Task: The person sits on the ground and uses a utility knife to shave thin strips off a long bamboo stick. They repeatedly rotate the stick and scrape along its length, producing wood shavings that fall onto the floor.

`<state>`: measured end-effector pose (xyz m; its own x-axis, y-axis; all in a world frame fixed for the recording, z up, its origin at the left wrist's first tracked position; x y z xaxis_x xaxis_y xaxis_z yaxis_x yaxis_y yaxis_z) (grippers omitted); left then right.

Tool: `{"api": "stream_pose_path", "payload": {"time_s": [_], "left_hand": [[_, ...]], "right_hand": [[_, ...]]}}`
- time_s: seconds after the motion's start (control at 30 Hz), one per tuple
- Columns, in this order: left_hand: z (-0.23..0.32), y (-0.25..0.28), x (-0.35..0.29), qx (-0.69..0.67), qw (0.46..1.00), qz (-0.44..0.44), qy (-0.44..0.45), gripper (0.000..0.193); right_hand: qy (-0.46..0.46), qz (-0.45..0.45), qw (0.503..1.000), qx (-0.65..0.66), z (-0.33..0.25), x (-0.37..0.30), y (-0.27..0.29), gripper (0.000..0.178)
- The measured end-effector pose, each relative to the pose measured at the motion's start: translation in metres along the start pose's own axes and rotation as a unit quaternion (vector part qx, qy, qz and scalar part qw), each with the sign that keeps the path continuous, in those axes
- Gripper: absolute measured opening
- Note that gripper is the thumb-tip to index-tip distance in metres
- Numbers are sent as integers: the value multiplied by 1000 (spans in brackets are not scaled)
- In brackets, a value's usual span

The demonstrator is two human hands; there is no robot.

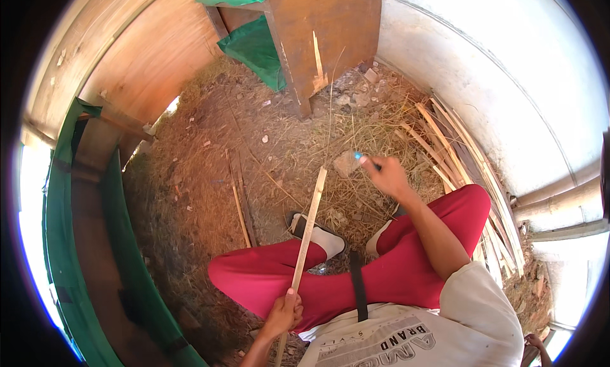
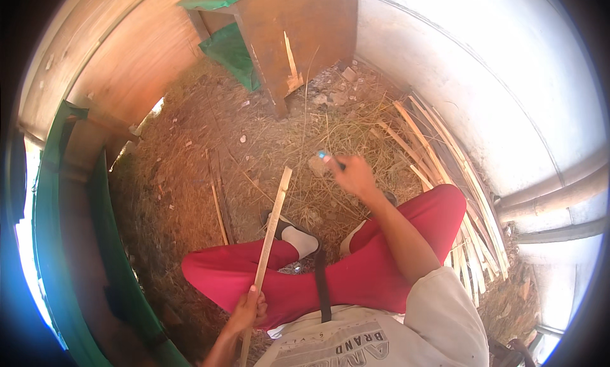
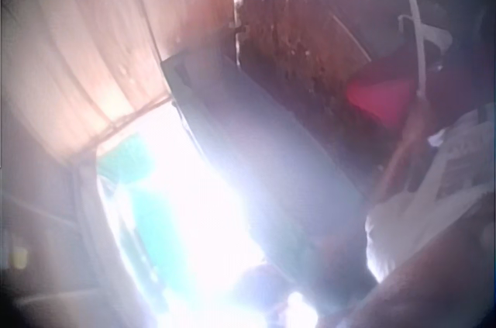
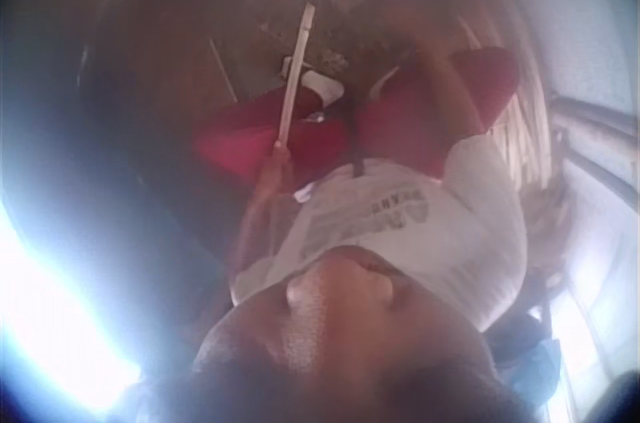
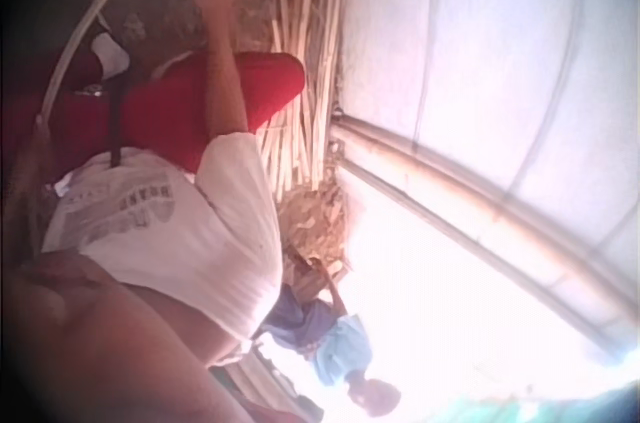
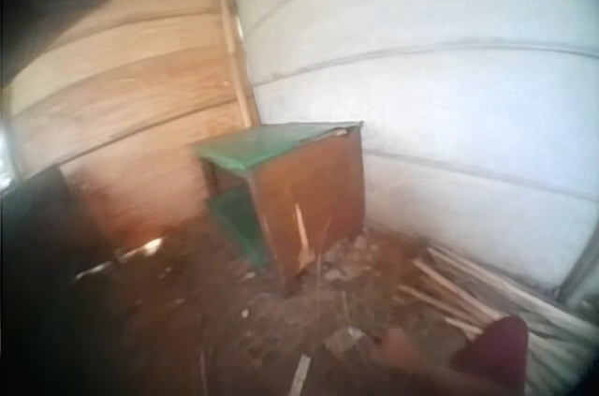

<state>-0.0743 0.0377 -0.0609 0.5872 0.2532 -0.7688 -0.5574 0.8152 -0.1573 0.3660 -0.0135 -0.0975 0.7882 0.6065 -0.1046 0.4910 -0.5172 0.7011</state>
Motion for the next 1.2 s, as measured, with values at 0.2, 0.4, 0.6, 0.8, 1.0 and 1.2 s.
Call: {"api": "stream_pose_path", "payload": {"time_s": [0.2,0.4,0.6,0.8,1.0,1.2], "left_hand": [[-13,4,34,257,953,122,-103,59],[17,-21,30,346,914,175,-121,58],[41,-40,15,403,885,193,-131,52],[31,-44,10,352,915,152,-127,49],[-8,-31,-29,342,917,151,-138,55],[-5,-15,16,217,958,126,-138,60]], "right_hand": [[121,-32,992,36,-41,-37,-16,46],[124,-26,992,25,-37,-36,-15,46],[131,5,991,20,-43,-37,-1,49],[164,87,981,-53,-21,-32,-13,54],[-48,120,991,-44,32,22,29,55],[85,32,994,60,-28,-31,3,44]]}}
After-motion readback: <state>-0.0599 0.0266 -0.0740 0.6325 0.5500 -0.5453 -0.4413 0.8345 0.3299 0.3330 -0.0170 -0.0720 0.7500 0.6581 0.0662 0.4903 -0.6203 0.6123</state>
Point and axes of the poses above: each hand's wrist, its own x-axis towards the middle knuckle, its own y-axis out of the back of the hand, z = x × y, the point moved 5 cm from there along x, towards the middle knuckle, and after that the axes turned 4 degrees about -y, right-handed, at the moved point
